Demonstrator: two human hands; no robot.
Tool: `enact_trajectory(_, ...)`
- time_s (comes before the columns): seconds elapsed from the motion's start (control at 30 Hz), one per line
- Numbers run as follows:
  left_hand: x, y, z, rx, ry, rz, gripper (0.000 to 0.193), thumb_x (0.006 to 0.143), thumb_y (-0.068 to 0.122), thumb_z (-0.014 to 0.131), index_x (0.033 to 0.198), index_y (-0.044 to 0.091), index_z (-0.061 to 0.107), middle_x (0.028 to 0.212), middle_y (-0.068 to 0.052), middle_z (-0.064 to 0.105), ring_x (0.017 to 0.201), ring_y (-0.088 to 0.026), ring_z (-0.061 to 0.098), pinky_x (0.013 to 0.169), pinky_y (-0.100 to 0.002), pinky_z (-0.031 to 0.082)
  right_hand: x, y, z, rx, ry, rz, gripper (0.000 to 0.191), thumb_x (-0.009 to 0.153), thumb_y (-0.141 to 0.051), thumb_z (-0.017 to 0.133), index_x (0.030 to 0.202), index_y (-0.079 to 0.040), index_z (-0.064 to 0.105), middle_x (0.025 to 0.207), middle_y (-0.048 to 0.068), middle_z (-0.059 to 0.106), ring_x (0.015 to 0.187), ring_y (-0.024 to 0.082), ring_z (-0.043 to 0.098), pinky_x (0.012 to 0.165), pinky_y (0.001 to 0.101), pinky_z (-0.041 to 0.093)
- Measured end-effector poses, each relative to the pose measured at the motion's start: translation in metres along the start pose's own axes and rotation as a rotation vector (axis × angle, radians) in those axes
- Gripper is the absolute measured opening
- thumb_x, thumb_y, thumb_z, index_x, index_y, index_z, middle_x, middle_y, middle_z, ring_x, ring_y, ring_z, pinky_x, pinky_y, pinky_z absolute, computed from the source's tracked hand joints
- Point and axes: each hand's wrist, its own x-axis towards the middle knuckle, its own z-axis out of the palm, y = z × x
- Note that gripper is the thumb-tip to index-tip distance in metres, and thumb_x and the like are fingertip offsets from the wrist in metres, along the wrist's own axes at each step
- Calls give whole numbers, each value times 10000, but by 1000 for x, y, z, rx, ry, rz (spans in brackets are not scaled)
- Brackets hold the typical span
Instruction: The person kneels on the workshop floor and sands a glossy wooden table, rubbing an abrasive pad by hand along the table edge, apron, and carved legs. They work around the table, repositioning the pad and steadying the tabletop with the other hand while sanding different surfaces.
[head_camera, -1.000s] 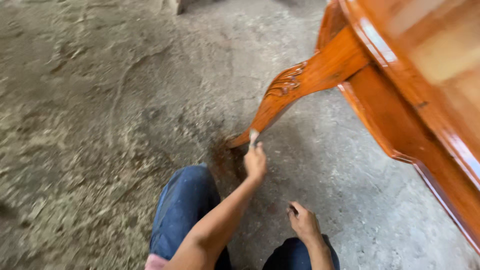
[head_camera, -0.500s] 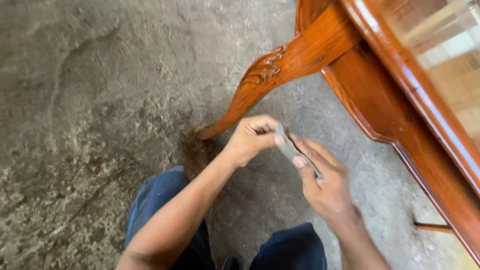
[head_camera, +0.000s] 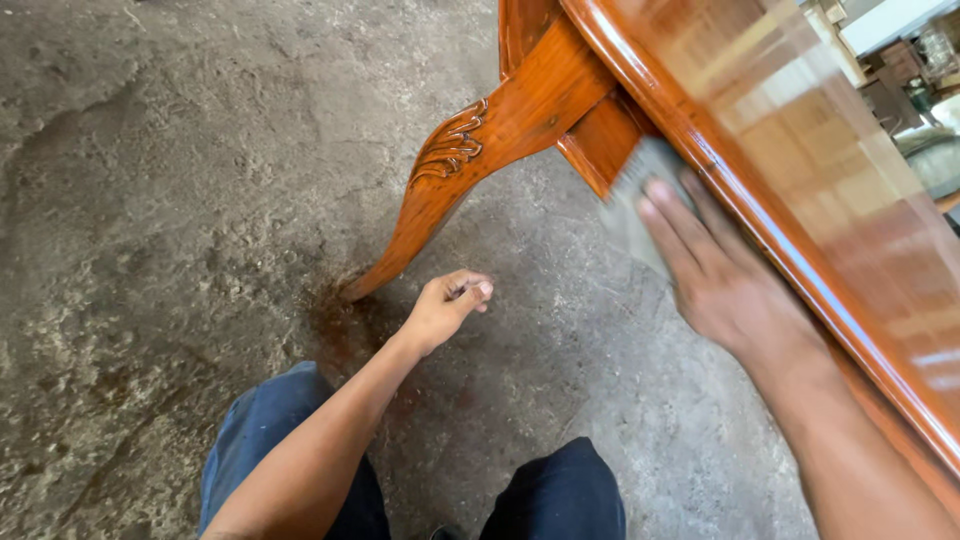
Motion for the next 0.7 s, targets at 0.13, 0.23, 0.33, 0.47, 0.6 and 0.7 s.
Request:
enact_trajectory(0.13,-5,17,-10,-3,38,-106,318,964,269,673,1137,6,715,968,-16,729,852,-112,686,812,-284,547,-84,-4,32,33,-15,46,683,812,-145,680,1481,-65,567,1559,97,544,1402,282,551,1225,372,390)
enact_trajectory(0.23,-7,21,-17,-5,61,-46,319,982,255,678,1153,-11,722,970,-37,724,860,-118,681,817,-283,539,-148,-6,56,-41,-84,41,659,815,-218,675,1452,-59,614,1539,110,572,1373,283,587,1200,361,430)
enact_trajectory(0.33,-6,20,-26,43,80,-44,305,967,237,675,1158,4,715,965,-26,739,852,-107,705,797,-273,551,-227,-8,85,-7,-135,21,610,798,-210,656,1368,6,644,1494,155,606,1348,296,633,1154,419,476)
enact_trajectory(0.47,-2,29,-35,24,109,32,268,982,175,658,1173,-3,720,964,-18,727,855,-102,700,815,-266,542,-352,-28,104,83,-185,377,563,748,-199,661,1269,1,731,1352,196,702,1120,407,700,952,463,530)
enact_trajectory(0.6,-5,70,-16,180,351,18,227,1031,144,648,1185,-1,731,933,-63,698,828,-147,634,778,-304,518,-411,-51,77,163,-262,780,516,776,-191,646,1243,17,715,1333,214,685,1167,417,672,1010,494,500)
enact_trajectory(0.7,-8,112,37,440,463,435,229,1035,83,626,1244,-1,667,1164,-142,659,1088,-258,634,986,-371,518,-370,-84,28,331,-141,1040,481,797,-185,635,1223,28,703,1319,228,673,1203,424,652,1053,517,478)
